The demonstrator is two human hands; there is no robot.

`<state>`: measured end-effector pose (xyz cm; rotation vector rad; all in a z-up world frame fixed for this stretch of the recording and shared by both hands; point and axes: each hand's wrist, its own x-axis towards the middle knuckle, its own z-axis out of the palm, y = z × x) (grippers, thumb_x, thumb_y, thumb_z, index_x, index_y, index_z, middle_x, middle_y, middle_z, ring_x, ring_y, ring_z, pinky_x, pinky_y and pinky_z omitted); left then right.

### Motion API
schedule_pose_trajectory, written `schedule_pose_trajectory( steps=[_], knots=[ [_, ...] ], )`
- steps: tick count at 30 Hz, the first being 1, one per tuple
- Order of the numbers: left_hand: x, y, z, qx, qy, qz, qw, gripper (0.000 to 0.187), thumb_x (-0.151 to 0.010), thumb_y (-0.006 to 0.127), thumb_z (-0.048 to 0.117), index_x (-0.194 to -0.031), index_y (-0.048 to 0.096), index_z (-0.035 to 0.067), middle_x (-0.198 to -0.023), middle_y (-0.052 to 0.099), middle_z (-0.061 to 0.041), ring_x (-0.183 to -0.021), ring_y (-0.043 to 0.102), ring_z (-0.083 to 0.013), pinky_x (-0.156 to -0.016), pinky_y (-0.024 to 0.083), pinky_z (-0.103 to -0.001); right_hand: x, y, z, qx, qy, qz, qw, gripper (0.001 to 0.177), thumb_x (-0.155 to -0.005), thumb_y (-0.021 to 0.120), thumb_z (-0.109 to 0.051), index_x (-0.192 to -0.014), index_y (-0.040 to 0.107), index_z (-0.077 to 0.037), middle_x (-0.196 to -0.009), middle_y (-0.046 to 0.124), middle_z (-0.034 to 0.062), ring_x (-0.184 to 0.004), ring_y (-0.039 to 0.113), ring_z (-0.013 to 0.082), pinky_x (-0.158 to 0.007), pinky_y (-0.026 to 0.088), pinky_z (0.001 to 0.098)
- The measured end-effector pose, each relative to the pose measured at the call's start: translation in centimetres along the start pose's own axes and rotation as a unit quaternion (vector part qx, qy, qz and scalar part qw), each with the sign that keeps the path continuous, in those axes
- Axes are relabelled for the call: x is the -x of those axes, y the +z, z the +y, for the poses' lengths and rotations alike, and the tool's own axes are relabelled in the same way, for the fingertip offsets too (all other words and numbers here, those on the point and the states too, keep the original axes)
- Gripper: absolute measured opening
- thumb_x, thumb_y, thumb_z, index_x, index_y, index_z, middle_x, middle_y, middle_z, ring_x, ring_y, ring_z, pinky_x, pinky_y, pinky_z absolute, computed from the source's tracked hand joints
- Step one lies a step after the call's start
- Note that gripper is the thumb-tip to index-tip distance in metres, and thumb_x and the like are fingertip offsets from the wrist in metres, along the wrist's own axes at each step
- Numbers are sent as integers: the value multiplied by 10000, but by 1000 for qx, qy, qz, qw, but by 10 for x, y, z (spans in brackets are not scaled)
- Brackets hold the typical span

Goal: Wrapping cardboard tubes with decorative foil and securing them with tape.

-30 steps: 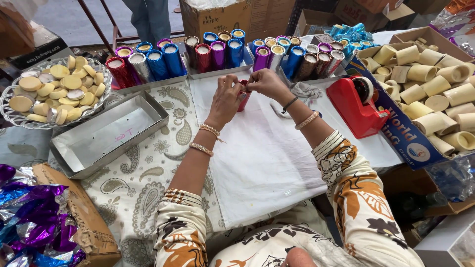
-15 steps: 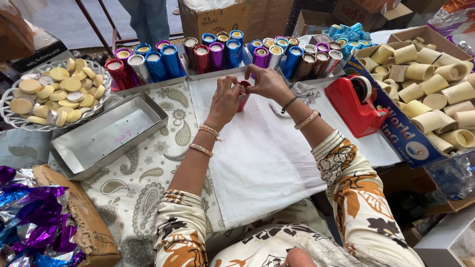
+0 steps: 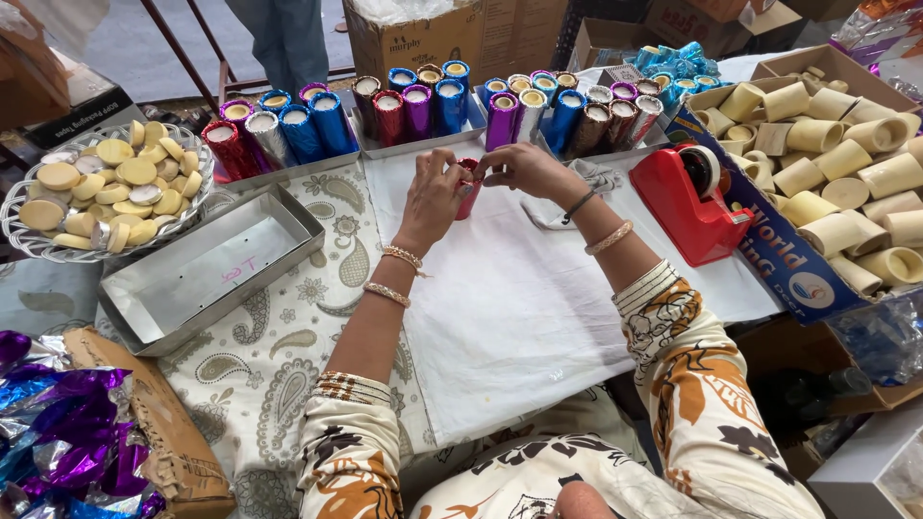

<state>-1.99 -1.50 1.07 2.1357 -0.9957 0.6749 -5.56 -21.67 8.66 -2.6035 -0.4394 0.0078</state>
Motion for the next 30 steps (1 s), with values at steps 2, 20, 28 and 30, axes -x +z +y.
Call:
schedule_pose_trajectory(
  steps=[2,20,28,30],
  knots=[
    [0,1,-1,2,0,0,1000,169,-890,777,208,-985,699,91,-1205,479,-32,-1169,471,-267,-951,524,-420,0,4,4,-6,-5,15,1000,244,-904,732,-242,-1122,754,-135,-963,744,25,-671,654,163,-606,564,321],
    [4,-3,-10,24,29,29,999,126,-933,742,152,-1028,680,96,-1235,519,-41,-1190,503,-290,-939,552,-408,20,23,0,-102,-60,141,983,303,-953,670,-220,-1241,663,-126,-868,679,30,-635,630,92,-566,560,255],
    [5,-1,-8,30,26,24,999,263,-868,768,115,-1079,614,91,-1251,484,-82,-1167,511,-309,-955,546,-423,187,46,20,-356,-67,-53,931,149,-970,590,-41,-1032,725,-39,-873,739,21,-681,647,64,-534,525,214],
    [5,-2,-7,35,27,28,999,375,-832,791,124,-1137,576,92,-1259,470,-97,-1166,508,-326,-965,536,-439,232,47,-9,-292,-137,-264,909,181,-849,647,57,-996,741,9,-894,731,43,-738,661,129,-627,554,279]
  ],
)
